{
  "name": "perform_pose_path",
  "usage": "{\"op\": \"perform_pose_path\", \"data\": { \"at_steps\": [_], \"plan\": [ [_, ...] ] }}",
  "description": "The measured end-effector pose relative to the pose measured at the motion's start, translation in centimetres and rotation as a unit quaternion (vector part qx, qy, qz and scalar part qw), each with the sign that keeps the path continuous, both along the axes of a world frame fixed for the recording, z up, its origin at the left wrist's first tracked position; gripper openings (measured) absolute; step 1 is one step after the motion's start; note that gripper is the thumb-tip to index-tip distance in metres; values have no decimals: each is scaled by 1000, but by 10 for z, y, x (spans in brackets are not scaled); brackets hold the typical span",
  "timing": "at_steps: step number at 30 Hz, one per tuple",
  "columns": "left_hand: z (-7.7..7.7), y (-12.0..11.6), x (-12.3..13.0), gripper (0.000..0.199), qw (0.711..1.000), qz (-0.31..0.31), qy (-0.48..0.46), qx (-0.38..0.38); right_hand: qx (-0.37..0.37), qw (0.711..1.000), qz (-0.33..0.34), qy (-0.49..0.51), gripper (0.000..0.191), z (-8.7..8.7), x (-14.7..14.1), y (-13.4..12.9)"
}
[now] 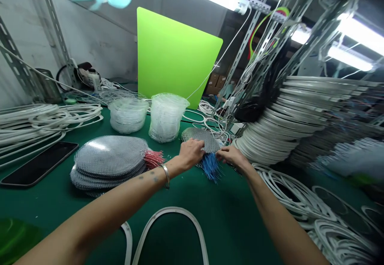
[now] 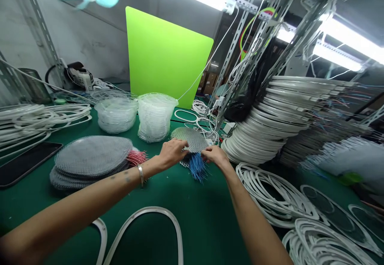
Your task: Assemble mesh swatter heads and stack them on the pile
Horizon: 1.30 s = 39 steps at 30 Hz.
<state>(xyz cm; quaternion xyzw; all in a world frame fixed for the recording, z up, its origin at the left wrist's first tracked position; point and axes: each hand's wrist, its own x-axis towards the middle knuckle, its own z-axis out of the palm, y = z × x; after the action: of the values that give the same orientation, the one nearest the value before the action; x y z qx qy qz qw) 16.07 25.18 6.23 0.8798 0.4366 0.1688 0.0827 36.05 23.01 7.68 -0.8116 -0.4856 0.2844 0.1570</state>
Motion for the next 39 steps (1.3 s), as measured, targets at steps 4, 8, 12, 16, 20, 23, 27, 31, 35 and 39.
{"op": "perform_pose_path", "data": {
  "at_steps": [4,8,12,16,20,23,27,31,35,39],
  "plan": [
    [-20,21,14,22,995,-77,5,61,16,997,-26,74,26,-8,4,4],
    [-35,34,16,28,991,-88,-2,97,30,984,-82,158,31,-9,9,-4],
    [-35,42,15,35,987,-89,-19,133,73,957,-133,246,54,-7,6,-12],
    [-35,44,13,40,983,-101,-25,148,101,938,-152,295,51,-6,-5,-9],
    [-41,41,9,30,984,-108,-24,139,84,924,-159,338,27,-9,-14,0],
    [-46,41,8,21,987,-104,-23,120,87,909,-177,366,22,-14,-17,2],
    [-50,43,9,23,993,-75,-24,86,81,893,-183,404,26,-21,-20,0],
    [-49,40,11,22,995,-56,-31,71,94,882,-193,420,26,-30,-24,-1],
    [-45,33,14,40,993,-69,-48,79,105,877,-206,422,26,-37,-25,0],
    [-44,32,20,29,996,-49,-46,58,105,876,-210,421,27,-41,-25,1]
  ]
}}
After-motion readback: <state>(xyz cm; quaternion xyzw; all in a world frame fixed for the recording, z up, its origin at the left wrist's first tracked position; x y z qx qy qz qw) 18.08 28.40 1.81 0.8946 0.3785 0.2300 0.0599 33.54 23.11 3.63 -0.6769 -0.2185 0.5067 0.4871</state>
